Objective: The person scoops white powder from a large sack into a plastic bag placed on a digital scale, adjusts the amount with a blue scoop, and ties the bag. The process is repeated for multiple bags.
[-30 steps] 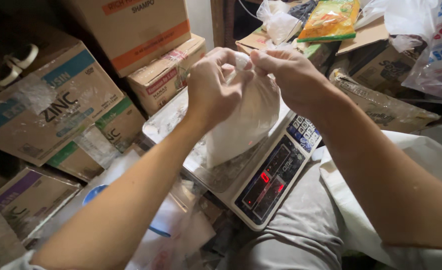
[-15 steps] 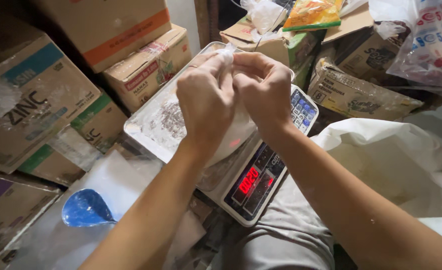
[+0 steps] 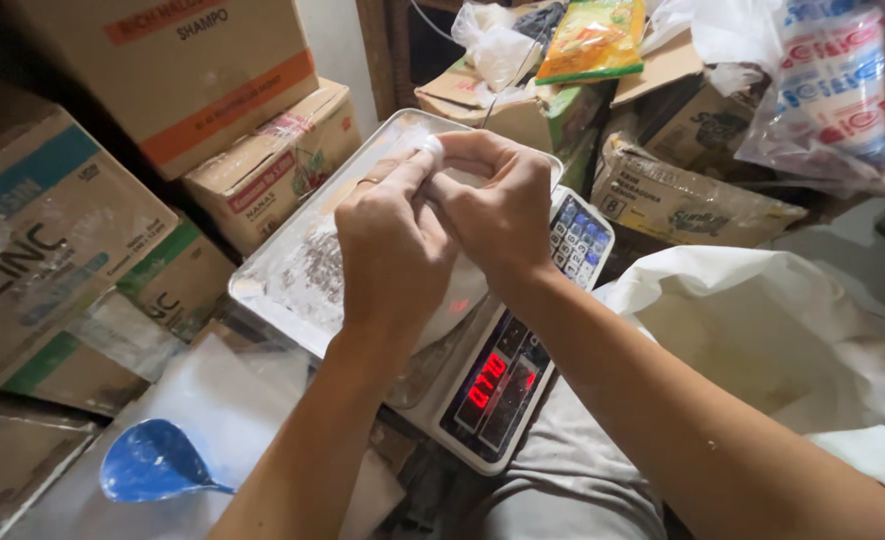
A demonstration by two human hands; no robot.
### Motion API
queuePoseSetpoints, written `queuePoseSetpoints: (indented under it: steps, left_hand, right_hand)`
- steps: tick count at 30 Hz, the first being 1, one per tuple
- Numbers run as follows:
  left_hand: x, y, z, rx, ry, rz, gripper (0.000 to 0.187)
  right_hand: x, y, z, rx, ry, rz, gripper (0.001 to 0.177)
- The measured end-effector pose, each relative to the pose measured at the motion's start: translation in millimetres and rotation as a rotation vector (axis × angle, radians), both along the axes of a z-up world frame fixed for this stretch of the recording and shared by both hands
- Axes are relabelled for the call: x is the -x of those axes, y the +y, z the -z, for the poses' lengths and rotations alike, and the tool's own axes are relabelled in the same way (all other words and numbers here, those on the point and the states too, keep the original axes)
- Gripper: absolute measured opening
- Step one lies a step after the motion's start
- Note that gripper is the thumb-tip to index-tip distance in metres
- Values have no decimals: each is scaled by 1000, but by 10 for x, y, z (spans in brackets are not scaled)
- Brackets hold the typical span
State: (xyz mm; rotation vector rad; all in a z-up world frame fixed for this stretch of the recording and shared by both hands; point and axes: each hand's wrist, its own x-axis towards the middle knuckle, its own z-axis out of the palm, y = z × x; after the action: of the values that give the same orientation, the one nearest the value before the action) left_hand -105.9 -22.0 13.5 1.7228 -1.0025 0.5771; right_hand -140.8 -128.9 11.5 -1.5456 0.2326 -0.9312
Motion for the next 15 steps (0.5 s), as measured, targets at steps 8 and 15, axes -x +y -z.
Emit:
queuePoseSetpoints:
  steps: [8,15]
  left_hand:
    - [-63,70,-99,111,346,1,12]
    - [-133,-2,-7,271,279,2,34]
  right_hand:
    - [14,65,-21,25,23,57,17]
    - [-15,155,-2,414,-96,247,24]
